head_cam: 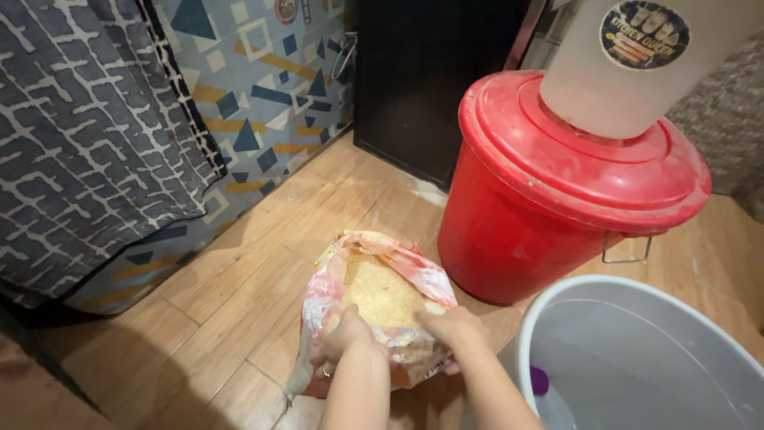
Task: The person opens a white bucket, removes the lid, and uses a purple cup to scoop rice from a plastic bag into the bucket. The person repeatedly scoops and pours rice into the bucket until the clip ends.
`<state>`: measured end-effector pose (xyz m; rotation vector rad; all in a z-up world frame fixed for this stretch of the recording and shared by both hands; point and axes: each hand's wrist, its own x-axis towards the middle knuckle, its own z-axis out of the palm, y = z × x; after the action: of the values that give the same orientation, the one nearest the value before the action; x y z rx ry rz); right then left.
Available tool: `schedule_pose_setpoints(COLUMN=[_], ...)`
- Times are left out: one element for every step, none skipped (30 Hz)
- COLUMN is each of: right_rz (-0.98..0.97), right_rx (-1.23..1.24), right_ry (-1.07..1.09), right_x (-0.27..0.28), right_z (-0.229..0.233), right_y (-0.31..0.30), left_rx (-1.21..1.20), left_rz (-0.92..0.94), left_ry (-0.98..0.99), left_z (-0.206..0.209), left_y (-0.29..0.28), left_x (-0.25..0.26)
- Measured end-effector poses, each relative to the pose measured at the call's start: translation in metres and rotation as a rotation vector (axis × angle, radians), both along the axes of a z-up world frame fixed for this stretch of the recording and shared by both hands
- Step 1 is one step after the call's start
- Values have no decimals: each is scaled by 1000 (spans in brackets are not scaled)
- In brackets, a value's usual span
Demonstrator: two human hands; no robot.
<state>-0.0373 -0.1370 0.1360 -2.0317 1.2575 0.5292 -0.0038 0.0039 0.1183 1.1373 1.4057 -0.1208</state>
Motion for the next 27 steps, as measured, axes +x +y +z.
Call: schedule_pose_setpoints(right_rz=[16,-58,-135,-213,-363,-512,-661,-755,-847,-939,-974,-1009,-1044,-1087,-1127,-1167,-1213,-1258,-1301,-1287,-1278,-1268,-1282,-1296,-1311,-1295,-1286], right_rx=[20,55,90,125,264,403,545,664,782,900,875,850,828,887,949,1011,1029,1045,1064,1086,1106,1125,1136,1147,1162,1167,1168], right_ry=[13,-59,-130,-200,-293,-387,-479,-482,-483,-482,-492,-501,-508,-542,-573,-603,-616,-629,-642,-688,-732,-776,-777,-778,-778,-778,-773], right_x=[-2,-3,-3,-1,1,3,5,8,11,11,12,13,13,13,16,19,20,20,22,23,20,15,12,8,4,2,-2], right_z=[-1,-7,-19,-35,-55,-78,-101,-123,-142,-160,-174,-186,-196,-202,-207,-210,-213,-216,-217,-217,-216,-214,-210,-204,-199,-192,-185], right_y=[5,5,4,1,-7,-15,-21,-29,-37,-43,-48,-50,-49,-51,-50,-47,-44,-38,-32,-26,-17,-9,-6,-2,2,4,4], left_rx=[94,42,-8,-57,-110,-162,-212,-210,-210,-210,-282,-353,-421,-474,-524,-574,-664,-753,-842,-877,-911,-944,-916,-889,-857,-850,-839], left_rz=[-73,-31,9,49,87,124,163,145,129,112,154,196,239,264,293,322,338,353,369,345,318,292,274,255,236,161,89], left_ry=[38,6,-25,-57,-92,-127,-162,-158,-154,-149,-175,-200,-226,-265,-306,-347,-409,-473,-539,-538,-532,-527,-522,-517,-515,-470,-417], left_z=[-7,-16,-26,-37,-46,-55,-63,-70,-78,-85,-92,-100,-109,-117,-125,-132,-137,-139,-138,-134,-128,-119,-109,-99,-90,-82,-77], left_y=[0,0,0,-1,-3,-5,-5,-7,-11,-13,-14,-13,-11,-10,-9,-7,-6,-3,-1,1,4,8,11,14,17,19,20], left_x=[-2,-3,-3,-2,0,2,3,0,-6,-10,-10,-8,-6,-4,-2,0,2,4,6,7,3,0,-2,-3,-3,0,1])
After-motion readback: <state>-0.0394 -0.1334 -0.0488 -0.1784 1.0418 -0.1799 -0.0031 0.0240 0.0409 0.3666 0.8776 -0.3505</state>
